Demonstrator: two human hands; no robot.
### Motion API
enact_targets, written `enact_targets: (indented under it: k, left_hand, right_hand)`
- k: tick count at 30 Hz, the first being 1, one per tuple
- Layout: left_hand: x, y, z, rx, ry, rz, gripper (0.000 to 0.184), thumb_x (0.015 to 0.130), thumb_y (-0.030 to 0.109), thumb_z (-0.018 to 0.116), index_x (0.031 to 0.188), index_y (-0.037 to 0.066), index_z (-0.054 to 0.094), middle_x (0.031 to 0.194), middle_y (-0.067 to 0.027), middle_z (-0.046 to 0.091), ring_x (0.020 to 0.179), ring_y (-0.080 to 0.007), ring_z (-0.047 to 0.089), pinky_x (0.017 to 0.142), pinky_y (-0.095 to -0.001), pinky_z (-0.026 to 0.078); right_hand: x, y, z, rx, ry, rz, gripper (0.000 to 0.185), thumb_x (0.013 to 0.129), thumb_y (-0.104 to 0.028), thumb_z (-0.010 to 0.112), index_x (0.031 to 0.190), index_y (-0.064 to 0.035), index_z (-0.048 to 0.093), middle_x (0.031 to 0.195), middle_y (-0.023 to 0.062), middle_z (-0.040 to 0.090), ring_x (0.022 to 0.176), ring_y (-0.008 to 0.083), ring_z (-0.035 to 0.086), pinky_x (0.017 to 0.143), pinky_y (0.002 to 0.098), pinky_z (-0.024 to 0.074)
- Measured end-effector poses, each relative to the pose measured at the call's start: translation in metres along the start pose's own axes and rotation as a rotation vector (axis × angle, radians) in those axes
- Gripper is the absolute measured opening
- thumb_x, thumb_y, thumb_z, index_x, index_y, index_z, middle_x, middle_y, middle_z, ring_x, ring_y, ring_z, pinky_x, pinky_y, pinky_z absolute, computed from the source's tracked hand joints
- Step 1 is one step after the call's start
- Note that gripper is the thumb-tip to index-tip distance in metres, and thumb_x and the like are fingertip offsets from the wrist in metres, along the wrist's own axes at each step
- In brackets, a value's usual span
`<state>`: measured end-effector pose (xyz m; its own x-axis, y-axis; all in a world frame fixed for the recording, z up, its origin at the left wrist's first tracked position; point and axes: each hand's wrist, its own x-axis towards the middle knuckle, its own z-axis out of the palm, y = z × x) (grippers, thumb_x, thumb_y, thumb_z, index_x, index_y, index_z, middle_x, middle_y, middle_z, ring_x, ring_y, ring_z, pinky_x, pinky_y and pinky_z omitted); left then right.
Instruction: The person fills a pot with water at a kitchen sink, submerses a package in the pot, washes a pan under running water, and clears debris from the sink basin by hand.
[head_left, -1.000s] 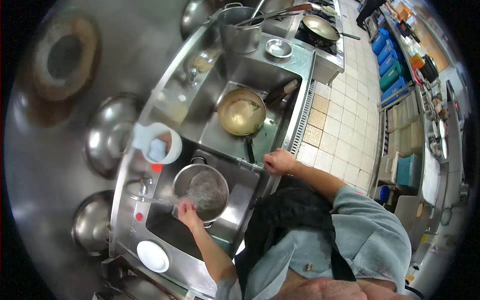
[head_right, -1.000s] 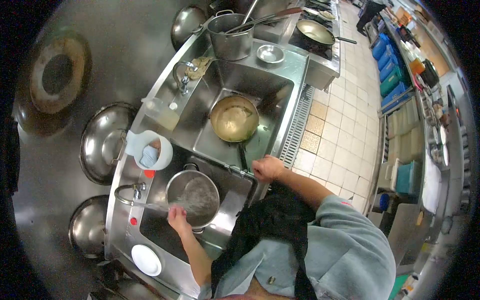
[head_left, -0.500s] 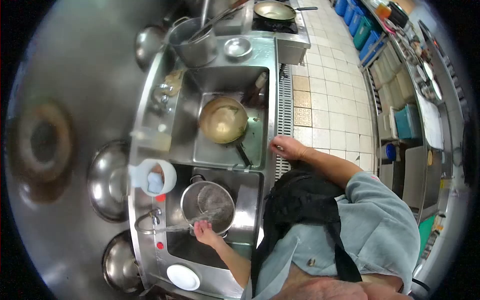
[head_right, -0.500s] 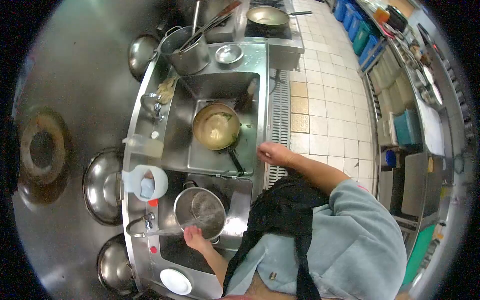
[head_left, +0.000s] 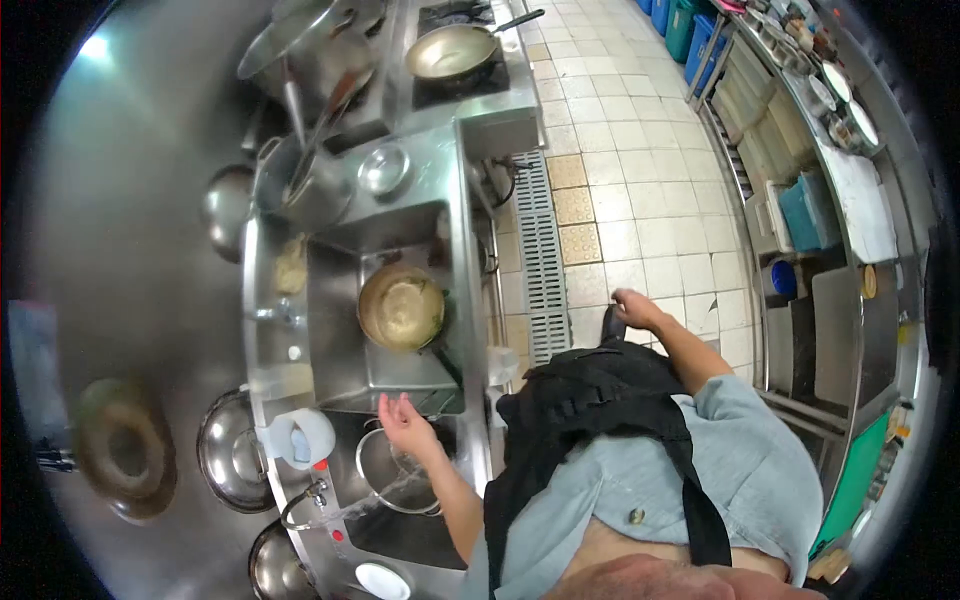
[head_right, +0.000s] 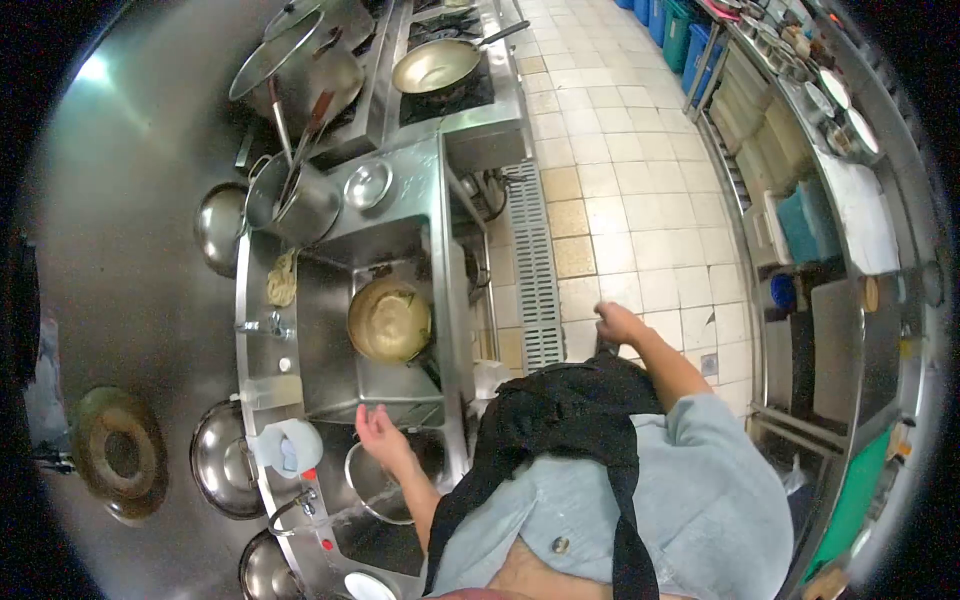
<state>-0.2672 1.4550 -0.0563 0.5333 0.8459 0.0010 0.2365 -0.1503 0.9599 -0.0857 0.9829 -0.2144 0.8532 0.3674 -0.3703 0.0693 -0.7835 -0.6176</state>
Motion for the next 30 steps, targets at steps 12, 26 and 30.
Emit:
enact_targets:
  k: [12, 26, 30]
  left_hand:
    - [-0.048, 0.106, 0.238, 0.193, -0.449, -0.301, 0.032, 0.095, 0.009, 0.060, 0.125, -0.004, 0.060, 0.121, -0.0187, 0.064, 0.116, -0.0223, 0.060, 0.099, -0.0331, 0.046]
    - [0.056, 0.137, 0.583, -0.002, -0.913, -0.301, 0.018, 0.097, 0.011, 0.060, 0.108, -0.002, 0.064, 0.095, -0.0078, 0.071, 0.092, -0.0133, 0.066, 0.083, -0.0263, 0.050]
    - [0.076, 0.173, 0.699, -0.159, -1.022, -0.267, 0.022, 0.098, 0.016, 0.061, 0.112, 0.000, 0.065, 0.097, -0.0074, 0.070, 0.096, -0.0135, 0.065, 0.085, -0.0274, 0.050]
  right_hand:
    - [-0.049, 0.244, -0.125, 0.552, 0.219, 0.576, 0.022, 0.085, -0.014, 0.058, 0.099, 0.0018, 0.063, 0.084, 0.0123, 0.066, 0.070, 0.0178, 0.065, 0.059, 0.0323, 0.0525]
    - [0.128, 0.248, -0.314, 0.354, 0.168, 0.460, 0.030, 0.089, -0.016, 0.061, 0.112, 0.0026, 0.063, 0.097, 0.0179, 0.070, 0.082, 0.0228, 0.069, 0.074, 0.0341, 0.0547]
    - [0.164, 0.307, -0.381, 0.413, 0.482, 0.397, 0.024, 0.094, -0.013, 0.059, 0.114, -0.0003, 0.060, 0.090, 0.0046, 0.064, 0.072, 0.0118, 0.060, 0.061, 0.0267, 0.0483]
